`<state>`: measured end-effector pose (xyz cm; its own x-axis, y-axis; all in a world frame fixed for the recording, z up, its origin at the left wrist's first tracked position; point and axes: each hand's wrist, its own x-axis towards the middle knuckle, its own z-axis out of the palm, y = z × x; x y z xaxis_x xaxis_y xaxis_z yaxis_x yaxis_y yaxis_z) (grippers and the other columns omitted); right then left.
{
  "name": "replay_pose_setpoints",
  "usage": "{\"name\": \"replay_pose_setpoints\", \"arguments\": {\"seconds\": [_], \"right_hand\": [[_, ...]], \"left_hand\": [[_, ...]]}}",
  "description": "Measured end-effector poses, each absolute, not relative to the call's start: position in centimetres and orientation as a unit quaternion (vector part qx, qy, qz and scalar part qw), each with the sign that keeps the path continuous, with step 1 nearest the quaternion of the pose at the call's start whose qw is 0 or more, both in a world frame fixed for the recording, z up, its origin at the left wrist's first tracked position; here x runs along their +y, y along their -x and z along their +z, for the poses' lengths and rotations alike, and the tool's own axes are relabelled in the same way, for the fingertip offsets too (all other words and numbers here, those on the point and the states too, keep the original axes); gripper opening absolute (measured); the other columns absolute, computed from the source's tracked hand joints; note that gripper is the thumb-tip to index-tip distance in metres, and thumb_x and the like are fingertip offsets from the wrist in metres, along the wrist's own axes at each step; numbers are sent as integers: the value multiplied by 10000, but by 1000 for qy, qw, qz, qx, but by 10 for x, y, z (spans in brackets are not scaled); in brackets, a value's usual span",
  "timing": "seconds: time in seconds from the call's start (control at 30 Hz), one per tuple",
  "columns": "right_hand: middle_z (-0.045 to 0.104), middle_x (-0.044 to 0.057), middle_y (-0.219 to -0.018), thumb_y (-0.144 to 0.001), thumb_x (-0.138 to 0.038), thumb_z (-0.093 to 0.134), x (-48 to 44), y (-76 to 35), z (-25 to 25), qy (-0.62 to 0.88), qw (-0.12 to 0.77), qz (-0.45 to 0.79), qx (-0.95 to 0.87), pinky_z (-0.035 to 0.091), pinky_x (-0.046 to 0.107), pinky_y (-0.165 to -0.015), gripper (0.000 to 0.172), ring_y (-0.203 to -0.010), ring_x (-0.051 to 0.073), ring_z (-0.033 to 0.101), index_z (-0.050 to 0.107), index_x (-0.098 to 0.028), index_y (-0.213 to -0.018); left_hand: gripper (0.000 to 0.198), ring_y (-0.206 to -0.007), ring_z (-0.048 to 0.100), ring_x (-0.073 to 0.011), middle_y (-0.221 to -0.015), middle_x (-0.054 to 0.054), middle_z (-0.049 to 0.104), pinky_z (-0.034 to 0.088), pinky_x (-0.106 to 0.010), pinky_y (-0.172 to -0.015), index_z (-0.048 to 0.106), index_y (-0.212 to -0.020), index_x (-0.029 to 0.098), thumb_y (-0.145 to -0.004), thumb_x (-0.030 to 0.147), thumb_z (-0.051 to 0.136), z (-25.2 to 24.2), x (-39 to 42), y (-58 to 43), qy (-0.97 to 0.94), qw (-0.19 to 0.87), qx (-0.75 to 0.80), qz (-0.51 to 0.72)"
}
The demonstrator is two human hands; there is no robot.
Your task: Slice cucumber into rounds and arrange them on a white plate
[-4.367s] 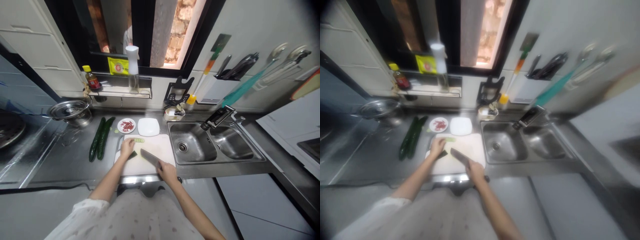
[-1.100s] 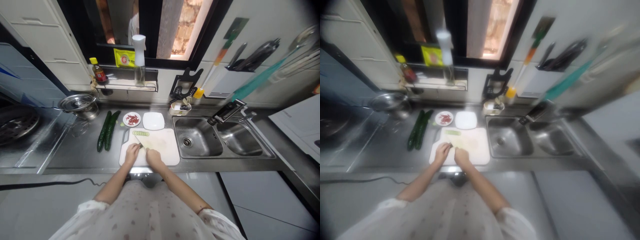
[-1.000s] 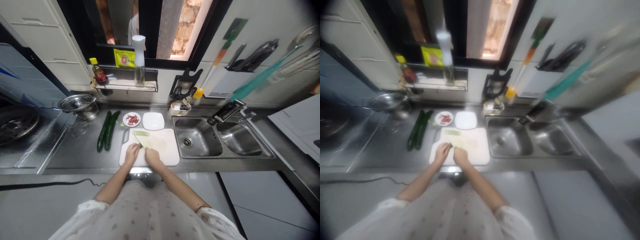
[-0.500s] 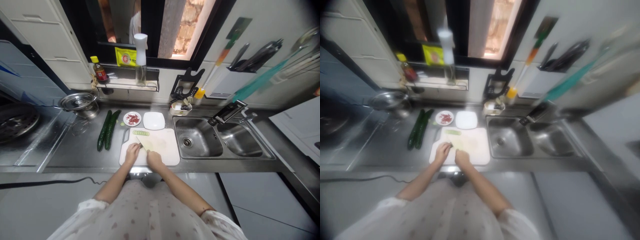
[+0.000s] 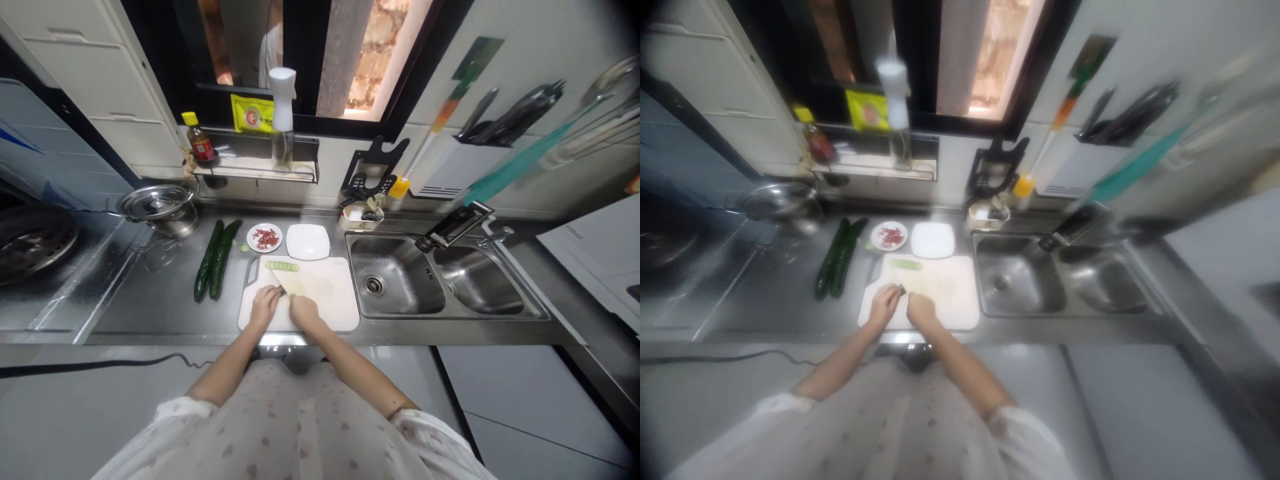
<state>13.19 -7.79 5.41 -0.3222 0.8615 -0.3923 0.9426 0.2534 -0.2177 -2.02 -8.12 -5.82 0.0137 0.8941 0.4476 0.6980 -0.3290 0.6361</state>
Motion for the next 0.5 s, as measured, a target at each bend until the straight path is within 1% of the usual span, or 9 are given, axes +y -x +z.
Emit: {"name": "replay_pose_setpoints", "arguments": {"seconds": [0.17, 0.5], "right_hand": [[698, 135, -974, -888, -89, 362, -84, -138, 52, -576, 112, -208, 783, 464, 291, -760, 305, -945, 215, 656, 600, -131, -1074], [695, 132, -1015, -897, -82, 348, -70, -125, 55, -570, 92, -210, 789, 466, 280, -781, 327, -973, 207, 651, 609, -126, -1089]], "left_hand": [[238, -956, 592, -196, -1003, -74, 664, 494, -360, -862, 683, -1030, 227, -931, 263, 469, -60, -81, 20, -700, 121, 566, 419], [232, -961, 590, -197, -1005, -74, 667, 490, -358, -860, 681, -1026, 221, -928, 245, 473, -58, -80, 20, -704, 119, 563, 416]]}}
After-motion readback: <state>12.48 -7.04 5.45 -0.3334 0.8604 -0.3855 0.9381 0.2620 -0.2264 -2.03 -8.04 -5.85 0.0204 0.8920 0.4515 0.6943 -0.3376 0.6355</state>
